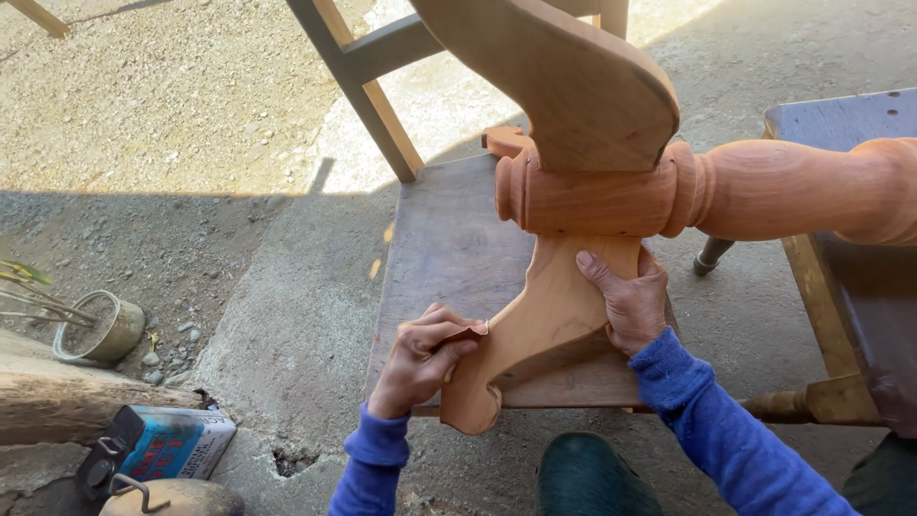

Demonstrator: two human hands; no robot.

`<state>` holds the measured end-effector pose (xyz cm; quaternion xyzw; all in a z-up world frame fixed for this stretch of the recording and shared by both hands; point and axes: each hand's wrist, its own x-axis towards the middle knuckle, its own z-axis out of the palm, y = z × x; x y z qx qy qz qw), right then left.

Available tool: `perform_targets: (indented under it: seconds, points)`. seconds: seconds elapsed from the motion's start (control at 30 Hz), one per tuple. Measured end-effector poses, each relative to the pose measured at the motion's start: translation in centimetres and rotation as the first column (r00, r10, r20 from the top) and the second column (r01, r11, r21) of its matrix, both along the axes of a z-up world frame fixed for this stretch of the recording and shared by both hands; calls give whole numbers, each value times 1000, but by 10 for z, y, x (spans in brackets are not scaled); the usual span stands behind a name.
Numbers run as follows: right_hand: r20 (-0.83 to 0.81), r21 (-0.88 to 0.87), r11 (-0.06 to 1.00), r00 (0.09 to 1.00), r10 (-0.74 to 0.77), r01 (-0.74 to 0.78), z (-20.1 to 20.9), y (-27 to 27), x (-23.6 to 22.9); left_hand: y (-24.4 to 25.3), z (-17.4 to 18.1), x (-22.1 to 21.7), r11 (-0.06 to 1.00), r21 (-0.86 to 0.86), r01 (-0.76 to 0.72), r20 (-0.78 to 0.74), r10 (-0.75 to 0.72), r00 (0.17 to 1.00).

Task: Sand a wooden furniture leg component using a piece of sandpaper to smooth the surface.

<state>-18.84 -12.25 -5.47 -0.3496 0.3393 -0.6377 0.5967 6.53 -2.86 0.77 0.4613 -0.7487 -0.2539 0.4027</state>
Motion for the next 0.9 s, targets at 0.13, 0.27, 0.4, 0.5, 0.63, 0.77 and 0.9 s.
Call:
perform_targets:
  seconds: [0.13, 0.27, 0.4, 0.5, 0.63, 0.77, 0.9]
  points:
    - [-31, -8, 1000, 999, -13, 13, -7, 0, 0, -19, -1, -12, 991, 130, -44, 8, 43, 999]
    - [-40, -32, 999, 999, -6, 5, -3, 3, 0, -26, 4, -17, 980, 199, 18, -115, 5, 993]
    - [-79, -42, 999, 996, -33, 30, -9, -3, -2, -22, -7, 9, 949, 295, 115, -186, -61, 981]
    - [-100, -35, 998, 994, -51, 47, -10, 0, -2, -36, -9, 3, 935, 336, 110, -152, -62, 986]
    - [-93, -31, 999, 995, -25, 22, -4, 3, -1, -54, -2, -14, 944, 314, 105, -131, -67, 989]
    - [-106, -36, 999, 994, -17, 14, -9, 0, -3, -34, -6, 9, 905, 391, 166, -212, -87, 973]
    - [-125, -43, 999, 991, -36, 31, -9, -2, -4, -42, -3, 5, 905, 398, 152, -140, -104, 985]
